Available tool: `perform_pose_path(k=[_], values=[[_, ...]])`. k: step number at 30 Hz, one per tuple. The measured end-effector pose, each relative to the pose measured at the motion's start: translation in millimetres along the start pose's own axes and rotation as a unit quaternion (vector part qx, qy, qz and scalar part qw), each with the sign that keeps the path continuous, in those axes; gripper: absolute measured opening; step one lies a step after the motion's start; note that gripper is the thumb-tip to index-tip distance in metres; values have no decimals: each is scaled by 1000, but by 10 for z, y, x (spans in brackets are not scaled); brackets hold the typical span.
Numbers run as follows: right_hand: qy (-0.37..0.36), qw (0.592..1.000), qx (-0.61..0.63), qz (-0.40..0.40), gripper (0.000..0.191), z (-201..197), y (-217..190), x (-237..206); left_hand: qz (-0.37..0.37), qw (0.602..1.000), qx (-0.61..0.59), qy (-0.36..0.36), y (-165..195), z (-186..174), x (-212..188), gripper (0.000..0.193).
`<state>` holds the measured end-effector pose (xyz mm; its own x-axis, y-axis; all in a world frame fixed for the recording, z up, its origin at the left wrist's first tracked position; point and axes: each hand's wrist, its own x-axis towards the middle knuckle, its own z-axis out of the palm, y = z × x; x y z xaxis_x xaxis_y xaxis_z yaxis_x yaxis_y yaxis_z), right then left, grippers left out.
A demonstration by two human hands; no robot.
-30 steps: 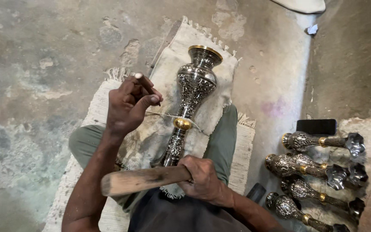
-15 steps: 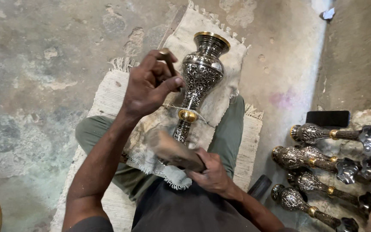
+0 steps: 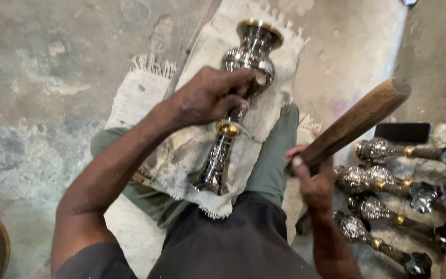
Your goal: The person sits on the floor with an engraved metal vase on a cloth across their lap. They hold a punch against the vase's surface and strike it with a wooden mallet, working the pattern around the body, briefly retie a string around the vase, then resume hammering.
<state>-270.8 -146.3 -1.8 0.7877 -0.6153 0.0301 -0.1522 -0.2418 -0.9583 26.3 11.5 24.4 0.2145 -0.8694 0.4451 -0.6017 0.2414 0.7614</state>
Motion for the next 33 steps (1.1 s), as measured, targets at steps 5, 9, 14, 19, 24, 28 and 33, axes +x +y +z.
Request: perform_pose_path(k=[5, 9, 14, 19, 24, 28, 33], values=[[-21, 978, -206, -15, 37, -426, -194, 209, -12, 1000, 2, -3, 11, 25, -30, 44], [-36, 942, -321, -93, 52, -642, -451, 465, -39, 999, -3, -5, 27, 51, -9, 47], [-60, 929, -344, -122, 45, -704, -680, 633, 2, 1000, -15, 7, 33, 54, -2, 48], [-93, 989, -86, -82, 45, -689, -800, 698, -38, 999, -24, -5, 48, 84, -15, 41], [-93, 921, -362, -108, 41, -858, -767, 793, -15, 999, -39, 12, 58, 79, -8, 43], [-134, 899, -404, -102, 51, -924, -664, 769, -34, 999, -27, 4, 79, 75, -2, 41], [-84, 956, -280, -31, 52, -879, -734, 722, 9, 999, -40, 22, 101, 71, 13, 41]])
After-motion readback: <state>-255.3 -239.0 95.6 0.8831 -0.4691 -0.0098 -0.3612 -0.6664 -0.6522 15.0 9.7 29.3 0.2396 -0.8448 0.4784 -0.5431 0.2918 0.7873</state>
